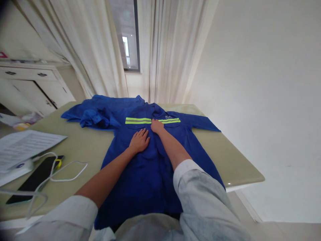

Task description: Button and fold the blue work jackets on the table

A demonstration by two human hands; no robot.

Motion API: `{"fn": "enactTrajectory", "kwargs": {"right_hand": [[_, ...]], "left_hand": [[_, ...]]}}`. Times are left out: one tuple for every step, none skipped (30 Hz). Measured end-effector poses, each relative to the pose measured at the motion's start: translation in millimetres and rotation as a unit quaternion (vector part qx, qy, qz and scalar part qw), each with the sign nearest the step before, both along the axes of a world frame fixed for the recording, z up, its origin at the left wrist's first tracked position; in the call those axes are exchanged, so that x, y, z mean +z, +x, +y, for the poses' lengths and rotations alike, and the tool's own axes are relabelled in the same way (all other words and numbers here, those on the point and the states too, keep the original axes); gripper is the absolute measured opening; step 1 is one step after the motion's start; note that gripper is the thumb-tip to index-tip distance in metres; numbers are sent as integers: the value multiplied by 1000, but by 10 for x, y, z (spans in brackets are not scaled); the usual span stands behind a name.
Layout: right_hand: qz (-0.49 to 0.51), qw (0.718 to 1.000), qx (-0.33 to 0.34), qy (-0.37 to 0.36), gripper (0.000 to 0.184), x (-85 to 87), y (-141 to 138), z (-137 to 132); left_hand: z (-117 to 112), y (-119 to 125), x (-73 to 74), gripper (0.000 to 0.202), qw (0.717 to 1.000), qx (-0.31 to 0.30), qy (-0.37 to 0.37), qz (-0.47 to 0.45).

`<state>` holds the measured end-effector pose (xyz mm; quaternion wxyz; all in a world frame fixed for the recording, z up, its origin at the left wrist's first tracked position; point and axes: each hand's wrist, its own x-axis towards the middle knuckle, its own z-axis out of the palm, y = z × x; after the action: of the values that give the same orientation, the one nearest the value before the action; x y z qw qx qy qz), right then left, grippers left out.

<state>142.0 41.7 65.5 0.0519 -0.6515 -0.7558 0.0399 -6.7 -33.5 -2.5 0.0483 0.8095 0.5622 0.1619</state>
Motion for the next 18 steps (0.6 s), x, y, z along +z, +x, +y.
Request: {"fn": "enactTrajectory", "kwargs": {"right_hand": [[-3,1000,-2,-3,35,-33,-31,10],[-5,1000,-2,-5,38,-59,-45,6],[-9,1000,0,-8,39,-76,-44,-10],[-13,1000,5,-11,41,-82,-29,-36],[-17,1000,13,-15,43,-78,-3,-74],[-22,999,23,-20,46,-65,35,-128],[-30,999,37,-24,50,-41,82,-201],[-44,997,52,-27,55,-8,140,-296],[-64,995,66,-26,58,34,206,-415],[-87,993,72,-18,59,85,279,-557],[-109,991,72,-1,58,141,356,-722],[-128,989,70,22,54,199,433,-907],[-137,987,67,45,48,252,507,-1108],[-138,986,76,62,42,297,575,-1322],[-134,983,107,59,36,327,636,-1545],[-126,979,154,36,30,340,691,-1769],[-109,970,217,-1,25,338,741,-1989],[-79,953,287,-50,21,323,789,-2196]], "left_hand": [[-13,-2,3,60,1000,-1,-6,-1],[-25,3,7,60,1000,-2,-6,-4],[-35,11,11,59,1000,-4,-4,-8],[-42,20,16,58,1000,-10,1,-13],[-47,28,22,56,1000,-20,7,-17],[-50,31,30,54,999,-33,16,-20],[-53,31,40,52,998,-47,24,-21],[-58,27,53,50,997,-62,33,-20],[-65,21,71,47,996,-73,41,-15],[-76,14,94,43,996,-80,50,-8],[-95,7,124,39,995,-83,60,0],[-124,2,161,36,994,-83,72,8],[-168,-1,205,35,993,-82,82,15],[-229,0,255,33,993,-79,90,20],[-312,4,310,33,992,-80,91,25],[-420,10,367,31,992,-86,86,30],[-555,18,420,30,992,-99,74,37],[-713,23,467,29,990,-120,57,44]]}}
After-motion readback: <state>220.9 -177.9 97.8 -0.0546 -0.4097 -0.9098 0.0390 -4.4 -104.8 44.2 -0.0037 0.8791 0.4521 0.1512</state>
